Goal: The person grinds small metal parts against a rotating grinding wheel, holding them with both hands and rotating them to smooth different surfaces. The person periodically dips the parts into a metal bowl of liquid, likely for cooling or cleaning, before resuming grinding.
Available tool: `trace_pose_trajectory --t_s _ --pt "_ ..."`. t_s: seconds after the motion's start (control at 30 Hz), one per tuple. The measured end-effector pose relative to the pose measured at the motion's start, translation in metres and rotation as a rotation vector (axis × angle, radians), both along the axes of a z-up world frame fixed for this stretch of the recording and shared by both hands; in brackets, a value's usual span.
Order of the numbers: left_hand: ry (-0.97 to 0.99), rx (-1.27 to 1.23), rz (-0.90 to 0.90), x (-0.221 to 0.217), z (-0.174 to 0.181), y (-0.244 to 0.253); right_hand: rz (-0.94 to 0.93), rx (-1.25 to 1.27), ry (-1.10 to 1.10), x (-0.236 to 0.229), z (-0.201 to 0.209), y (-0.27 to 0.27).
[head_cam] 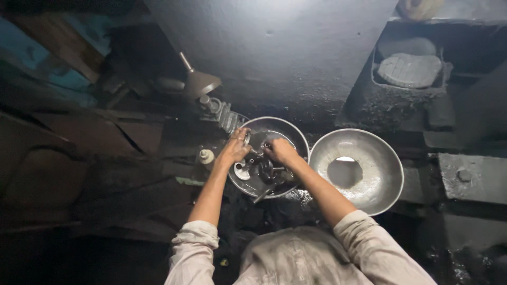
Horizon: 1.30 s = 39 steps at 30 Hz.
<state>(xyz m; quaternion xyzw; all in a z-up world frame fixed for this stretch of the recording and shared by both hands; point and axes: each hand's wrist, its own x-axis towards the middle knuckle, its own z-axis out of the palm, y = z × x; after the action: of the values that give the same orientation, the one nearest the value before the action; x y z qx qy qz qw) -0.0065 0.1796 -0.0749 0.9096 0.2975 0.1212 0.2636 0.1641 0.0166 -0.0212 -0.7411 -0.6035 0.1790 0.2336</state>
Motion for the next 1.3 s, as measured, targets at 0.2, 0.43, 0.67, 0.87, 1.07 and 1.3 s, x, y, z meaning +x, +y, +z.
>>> trace_pose_trajectory --t_s 0.2,0.43,0.67,0.87,1.07,1.3 --pt "0.122 0.008 -0.05 0.012 -0.034 0.001 -0.213 0.097 0.208 0.007 0.003 -0.036" --pt "0.036 -0.307 -0.057 0.029 -0.053 -0.002 -0.234 0.375 0.186 0.02 0.014 -0.06" --pt "0.068 -0.179 -0.17 0.038 -0.061 -0.002 -0.415 0.425 0.529 0.033 0.011 -0.069" --pt "0.068 -0.201 -0.149 0.047 -0.033 -0.015 -0.498 0.387 0.915 0.022 0.038 -0.083" --pt "-0.778 -0.699 -0.081 0.056 0.045 -0.099 -0.441 0.404 0.989 0.002 0.076 -0.074" --pt "-1.139 -1.153 -0.062 0.046 0.116 -0.122 -0.169 0.331 1.067 -0.011 0.106 -0.093"
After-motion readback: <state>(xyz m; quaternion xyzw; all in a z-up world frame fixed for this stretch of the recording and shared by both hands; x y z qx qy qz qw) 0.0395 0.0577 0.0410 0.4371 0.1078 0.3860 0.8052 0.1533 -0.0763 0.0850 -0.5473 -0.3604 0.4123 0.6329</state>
